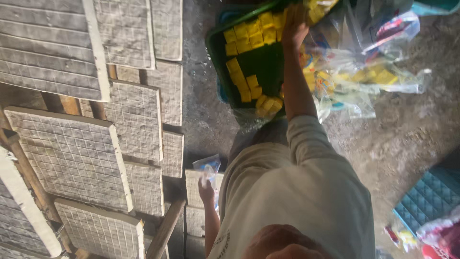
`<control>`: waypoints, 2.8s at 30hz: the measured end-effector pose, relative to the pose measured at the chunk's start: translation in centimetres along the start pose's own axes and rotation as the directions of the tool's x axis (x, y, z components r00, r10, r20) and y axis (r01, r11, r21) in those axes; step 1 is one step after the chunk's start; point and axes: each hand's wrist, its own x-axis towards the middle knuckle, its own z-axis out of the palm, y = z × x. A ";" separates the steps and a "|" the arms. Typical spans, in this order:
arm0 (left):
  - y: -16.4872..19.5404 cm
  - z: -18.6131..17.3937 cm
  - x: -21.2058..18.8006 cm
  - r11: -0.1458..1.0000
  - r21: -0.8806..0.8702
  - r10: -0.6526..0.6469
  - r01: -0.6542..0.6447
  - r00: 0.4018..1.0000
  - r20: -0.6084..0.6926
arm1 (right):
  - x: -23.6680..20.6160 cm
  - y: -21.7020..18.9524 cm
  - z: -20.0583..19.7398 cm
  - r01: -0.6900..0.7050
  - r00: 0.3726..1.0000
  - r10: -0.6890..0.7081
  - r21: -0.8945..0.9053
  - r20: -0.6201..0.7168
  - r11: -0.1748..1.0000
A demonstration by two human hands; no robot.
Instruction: The person picks yellow tofu cubes one at a time from a green tray on the floor and packs them into small clear plastic bags, then sets the filled bags aside. The person continues filling bags from the tray throughout the episode.
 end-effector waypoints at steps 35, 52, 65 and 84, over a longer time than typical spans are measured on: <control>18.9 1.3 9.6 0.719 -0.453 0.591 -0.528 0.806 -0.002 | -10.3 -6.2 -11.3 -0.918 0.350 -0.176 0.300 0.920 -0.258; 32.0 9.8 -4.4 0.197 -0.063 0.931 -0.978 0.167 0.324 | -21.8 -3.3 -22.7 0.011 0.813 -0.118 0.187 0.570 0.982; 34.5 10.7 -5.2 0.322 -0.404 0.942 -0.856 0.247 0.228 | -21.7 -4.5 -20.8 -0.178 0.917 0.105 0.159 0.386 0.971; 39.1 9.6 -8.5 0.269 -0.301 0.899 -0.915 0.127 0.418 | -19.6 -5.8 -26.1 -0.027 0.938 0.092 -0.194 0.335 0.981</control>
